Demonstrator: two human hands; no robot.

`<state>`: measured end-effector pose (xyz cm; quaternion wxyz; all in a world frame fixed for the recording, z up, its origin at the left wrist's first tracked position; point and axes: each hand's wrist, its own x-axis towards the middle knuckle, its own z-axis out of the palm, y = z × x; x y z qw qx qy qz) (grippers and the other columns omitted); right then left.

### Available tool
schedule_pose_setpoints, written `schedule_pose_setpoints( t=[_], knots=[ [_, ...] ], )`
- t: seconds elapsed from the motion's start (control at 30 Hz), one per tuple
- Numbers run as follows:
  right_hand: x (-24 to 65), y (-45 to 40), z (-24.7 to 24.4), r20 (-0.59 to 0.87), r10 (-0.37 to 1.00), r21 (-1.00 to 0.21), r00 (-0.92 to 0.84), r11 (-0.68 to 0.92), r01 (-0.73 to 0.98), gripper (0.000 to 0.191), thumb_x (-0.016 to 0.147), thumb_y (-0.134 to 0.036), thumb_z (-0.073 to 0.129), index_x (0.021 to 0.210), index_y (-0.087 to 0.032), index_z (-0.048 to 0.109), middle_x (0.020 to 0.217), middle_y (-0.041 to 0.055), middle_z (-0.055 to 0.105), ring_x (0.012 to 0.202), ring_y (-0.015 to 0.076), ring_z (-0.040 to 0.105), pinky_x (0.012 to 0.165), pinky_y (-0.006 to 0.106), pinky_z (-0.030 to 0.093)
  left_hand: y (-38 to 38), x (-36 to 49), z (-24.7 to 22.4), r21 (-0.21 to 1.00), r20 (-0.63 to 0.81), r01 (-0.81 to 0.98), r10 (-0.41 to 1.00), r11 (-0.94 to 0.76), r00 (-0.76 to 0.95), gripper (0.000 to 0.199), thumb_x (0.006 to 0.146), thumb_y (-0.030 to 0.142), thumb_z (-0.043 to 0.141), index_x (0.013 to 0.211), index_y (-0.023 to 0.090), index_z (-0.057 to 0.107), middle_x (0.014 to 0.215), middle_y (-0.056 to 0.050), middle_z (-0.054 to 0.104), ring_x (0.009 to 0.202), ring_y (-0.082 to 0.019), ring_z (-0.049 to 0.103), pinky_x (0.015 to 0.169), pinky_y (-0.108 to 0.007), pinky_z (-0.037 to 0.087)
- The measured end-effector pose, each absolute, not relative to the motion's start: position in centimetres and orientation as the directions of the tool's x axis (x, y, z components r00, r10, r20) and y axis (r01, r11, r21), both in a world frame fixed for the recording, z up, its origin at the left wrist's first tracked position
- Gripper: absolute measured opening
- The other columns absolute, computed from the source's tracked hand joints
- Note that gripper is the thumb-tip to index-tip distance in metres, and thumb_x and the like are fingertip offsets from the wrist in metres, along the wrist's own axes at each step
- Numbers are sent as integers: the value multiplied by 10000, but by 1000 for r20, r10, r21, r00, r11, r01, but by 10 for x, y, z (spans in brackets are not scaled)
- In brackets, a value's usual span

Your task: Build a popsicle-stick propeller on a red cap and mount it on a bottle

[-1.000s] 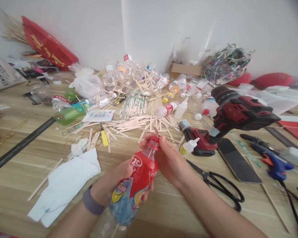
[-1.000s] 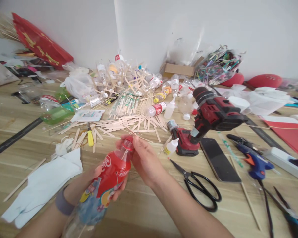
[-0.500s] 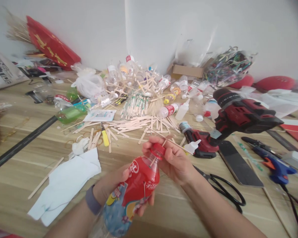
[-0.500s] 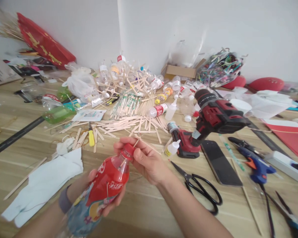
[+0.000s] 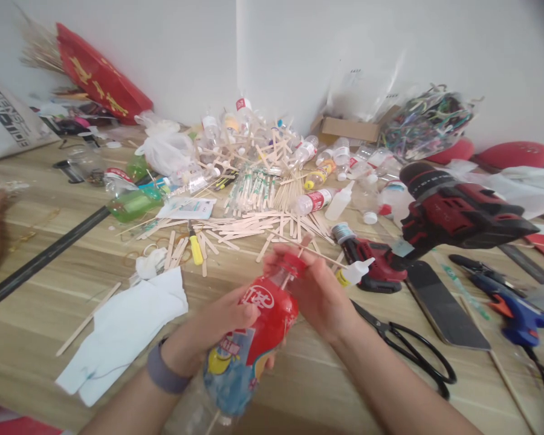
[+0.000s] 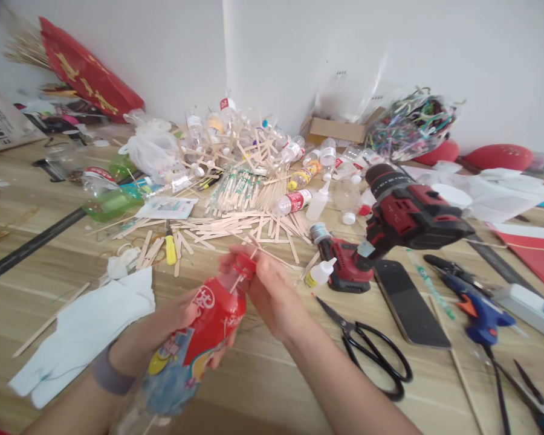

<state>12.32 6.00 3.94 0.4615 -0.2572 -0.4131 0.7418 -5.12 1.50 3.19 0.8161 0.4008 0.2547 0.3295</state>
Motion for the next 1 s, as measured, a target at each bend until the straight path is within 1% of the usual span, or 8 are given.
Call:
schedule_pose_setpoints(
  t=[0.13,0.23,0.33,0.5,0.67,0.77,0.87,1.0],
  knots=[
    [120,59,39,24,864,-789,-502,-292,-540,527,701,-632,714,1117,-310,697,1201,49,700,1087,242,630,1017,440,422,12,-46,30,751,-112,-359,643,554,758,635,702,709,642,975,136,648,722,-45,672,524,-126,604,495,-203,445],
    [118,58,36,-25,865,-780,-501,-330,-532,397,697,-534,752,1000,-278,727,1029,43,752,965,231,668,978,430,444,10,-43,28,768,-178,-316,659,557,731,585,679,665,699,933,140,662,750,-35,683,559,-126,624,538,-208,468],
    [117,56,36,-40,894,-797,-447,-298,-525,330,692,-537,760,870,-264,714,834,25,748,800,209,676,885,410,486,10,-41,25,782,-173,-326,687,531,706,583,664,658,718,918,137,653,788,-58,693,573,-139,633,534,-223,493],
    [119,55,42,-39,897,-786,-440,-299,-541,385,689,-596,731,867,-255,712,832,29,737,792,209,674,825,390,517,11,-41,18,752,-133,-385,696,534,706,581,700,669,664,932,136,647,792,-75,688,587,-149,636,531,-227,497],
    [122,60,43,-69,888,-836,-455,-300,-460,297,747,-475,726,891,-215,742,858,51,752,770,189,683,804,363,525,12,-42,19,845,-173,-294,749,446,639,464,759,562,641,1005,169,636,787,-5,683,608,-143,626,574,-244,460],
    [118,62,41,-152,923,-871,-355,-295,-394,327,717,-470,766,866,-179,745,829,62,756,752,181,686,772,335,530,14,-42,23,949,-213,-116,868,293,448,464,717,448,750,1076,182,625,935,-28,702,804,-185,636,715,-276,479],
    [113,60,40,-233,944,-878,-235,-308,-366,400,717,-496,769,979,-198,714,911,66,763,823,208,697,768,351,536,16,-42,24,974,-221,28,911,226,348,526,714,449,771,1130,172,606,1067,-76,687,960,-240,612,815,-323,471],
    [114,58,43,-188,946,-844,-263,-293,-449,419,761,-514,725,1055,-217,691,1121,87,733,1028,248,672,888,396,505,18,-43,25,940,-259,-127,904,317,341,589,719,515,752,1162,169,579,984,-69,690,835,-205,626,727,-302,478]
  ],
)
